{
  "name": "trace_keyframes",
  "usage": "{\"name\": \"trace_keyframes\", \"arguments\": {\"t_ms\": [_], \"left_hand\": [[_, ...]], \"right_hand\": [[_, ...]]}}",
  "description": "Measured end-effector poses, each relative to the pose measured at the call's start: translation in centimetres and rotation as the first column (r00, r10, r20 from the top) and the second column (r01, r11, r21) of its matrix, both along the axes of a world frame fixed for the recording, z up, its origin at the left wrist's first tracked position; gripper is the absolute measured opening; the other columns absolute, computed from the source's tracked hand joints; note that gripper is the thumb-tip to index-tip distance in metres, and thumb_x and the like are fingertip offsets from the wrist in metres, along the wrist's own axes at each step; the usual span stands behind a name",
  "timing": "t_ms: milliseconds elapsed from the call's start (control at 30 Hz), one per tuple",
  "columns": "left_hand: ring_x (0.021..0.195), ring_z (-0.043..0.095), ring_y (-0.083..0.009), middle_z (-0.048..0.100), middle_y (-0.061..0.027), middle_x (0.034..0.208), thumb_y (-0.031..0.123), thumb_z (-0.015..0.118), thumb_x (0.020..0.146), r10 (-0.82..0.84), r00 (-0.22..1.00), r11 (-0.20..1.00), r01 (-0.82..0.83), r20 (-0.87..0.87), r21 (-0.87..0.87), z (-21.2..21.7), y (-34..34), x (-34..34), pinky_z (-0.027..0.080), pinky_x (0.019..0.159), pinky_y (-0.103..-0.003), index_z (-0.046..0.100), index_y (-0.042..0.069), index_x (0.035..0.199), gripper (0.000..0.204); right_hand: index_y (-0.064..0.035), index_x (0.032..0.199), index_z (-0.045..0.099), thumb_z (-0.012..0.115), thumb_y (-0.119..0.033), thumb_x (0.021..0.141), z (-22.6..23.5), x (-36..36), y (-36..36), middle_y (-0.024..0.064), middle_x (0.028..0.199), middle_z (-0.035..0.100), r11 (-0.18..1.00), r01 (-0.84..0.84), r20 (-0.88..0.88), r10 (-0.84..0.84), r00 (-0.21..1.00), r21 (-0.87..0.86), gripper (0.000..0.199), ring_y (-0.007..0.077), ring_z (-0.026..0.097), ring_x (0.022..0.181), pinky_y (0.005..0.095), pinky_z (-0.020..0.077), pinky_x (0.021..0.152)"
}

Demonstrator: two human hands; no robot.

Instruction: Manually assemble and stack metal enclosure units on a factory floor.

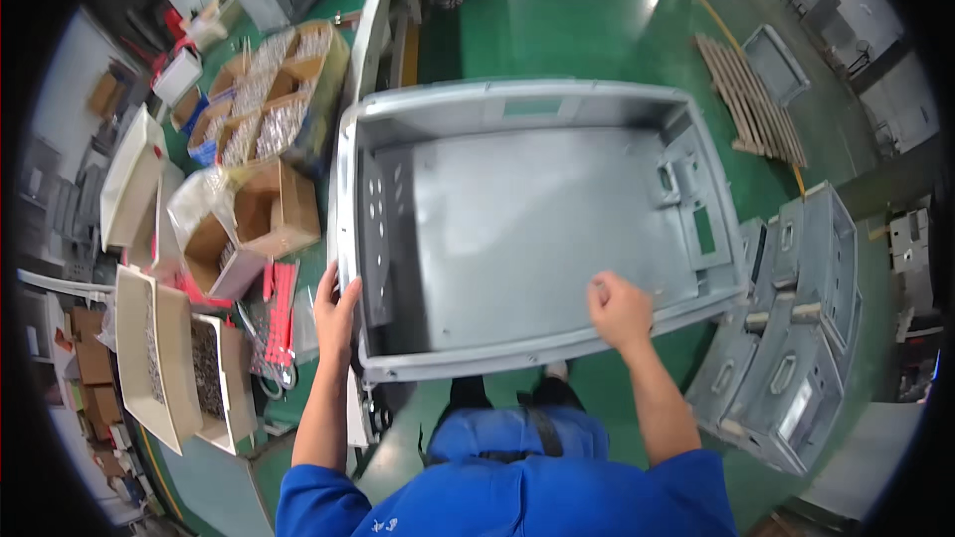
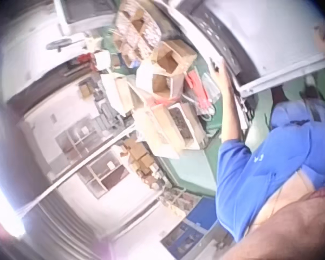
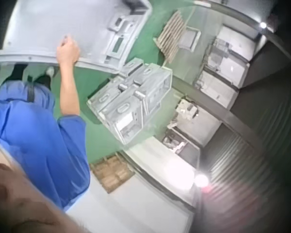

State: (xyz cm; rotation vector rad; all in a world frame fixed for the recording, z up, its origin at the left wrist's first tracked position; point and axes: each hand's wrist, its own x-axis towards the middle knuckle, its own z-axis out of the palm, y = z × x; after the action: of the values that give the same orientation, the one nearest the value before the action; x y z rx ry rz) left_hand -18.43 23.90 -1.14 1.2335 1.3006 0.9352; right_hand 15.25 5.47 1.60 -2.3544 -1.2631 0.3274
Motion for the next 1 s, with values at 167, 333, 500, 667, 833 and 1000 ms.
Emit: {"name": "trace_keyframes", "arguments": {"t_ms": [167, 333, 500, 667, 833, 1000], "left_hand": [[0.101, 0.048, -0.0223, 0.049, -0.0141, 0.114, 0.018, 0.067, 0.074, 0.172, 0.892, 0.928, -0.004, -0.418, 0.374, 0.1, -0.2, -0.4, 0.039, 0.086, -0.032, 0.045, 0.0, 0.12, 0.055], [0.111, 0.042, -0.0352, 0.046, -0.0209, 0.117, 0.008, 0.061, 0.076, 0.443, 0.721, 0.651, 0.15, -0.533, 0.744, 4.6, -7.8, 7.8, 0.032, 0.095, -0.038, 0.047, -0.003, 0.116, 0.044], [0.11, 0.044, -0.0333, 0.047, -0.0177, 0.116, 0.007, 0.062, 0.076, 0.0, 0.869, 0.661, 0.371, -0.496, 0.652, 2.9, -17.2, 23.8, 0.034, 0.093, -0.037, 0.046, 0.001, 0.117, 0.045], [0.095, 0.053, -0.0269, 0.053, -0.0133, 0.107, 0.02, 0.059, 0.08, 0.007, 0.755, 0.763, 0.42, -0.656, 0.492, 2.1, -20.8, 32.1, 0.044, 0.079, -0.035, 0.041, 0.006, 0.124, 0.05], [0.085, 0.058, -0.0224, 0.057, -0.0101, 0.1, 0.02, 0.059, 0.079, 0.053, 0.706, 0.794, 0.399, -0.706, 0.458, 2.0, -20.7, 33.4, 0.048, 0.062, -0.031, 0.038, 0.007, 0.127, 0.054], [0.075, 0.059, -0.021, 0.06, -0.0091, 0.095, 0.012, 0.061, 0.075, 0.096, 0.677, 0.808, 0.375, -0.73, 0.454, 2.0, -21.1, 33.2, 0.047, 0.055, -0.028, 0.043, 0.006, 0.123, 0.052]], "right_hand": [[-0.0094, 0.085, 0.06, 0.057, -0.024, 0.076, 0.5, 0.7, -1.0, 0.0083, 0.071, 0.06, 0.975, -0.139, -0.133, 0.163, 0.978, 0.176, 0.017, 0.027, 0.059, 0.068, 0.0393, 0.0463, 0.059], [-0.002, 0.095, 0.057, 0.058, -0.006, 0.077, 2.6, 4.1, -9.8, 0.0112, 0.086, 0.059, 0.63, -0.291, -0.191, 0.582, 0.79, 0.72, 0.019, 0.0225, 0.058, 0.076, 0.03, 0.047, 0.068], [-0.0065, 0.091, 0.06, 0.056, -0.015, 0.08, -3.8, 8.5, -25.3, 0.0082, 0.082, 0.058, 0.901, -0.178, -0.601, 0.4, 0.692, 0.395, 0.015, 0.0209, 0.058, 0.074, 0.0291, 0.0466, 0.068], [-0.0068, 0.091, 0.061, 0.06, -0.019, 0.077, -9.5, 13.9, -33.9, 0.0073, 0.081, 0.06, 0.986, -0.105, -0.67, 0.164, 0.724, 0.128, 0.019, 0.017, 0.058, 0.07, 0.027, 0.0469, 0.066], [-0.0051, 0.093, 0.06, 0.061, -0.021, 0.077, -11.2, 18.9, -31.9, 0.009, 0.085, 0.061, 0.983, -0.122, -0.766, 0.184, 0.616, 0.138, 0.022, 0.0177, 0.06, 0.075, 0.0276, 0.0477, 0.069], [-0.0047, 0.095, 0.06, 0.059, -0.02, 0.08, -12.7, 28.0, -27.7, 0.0079, 0.087, 0.062, 0.919, -0.371, -0.699, 0.352, 0.622, 0.132, 0.022, 0.0172, 0.06, 0.073, 0.0274, 0.0482, 0.067]]}}
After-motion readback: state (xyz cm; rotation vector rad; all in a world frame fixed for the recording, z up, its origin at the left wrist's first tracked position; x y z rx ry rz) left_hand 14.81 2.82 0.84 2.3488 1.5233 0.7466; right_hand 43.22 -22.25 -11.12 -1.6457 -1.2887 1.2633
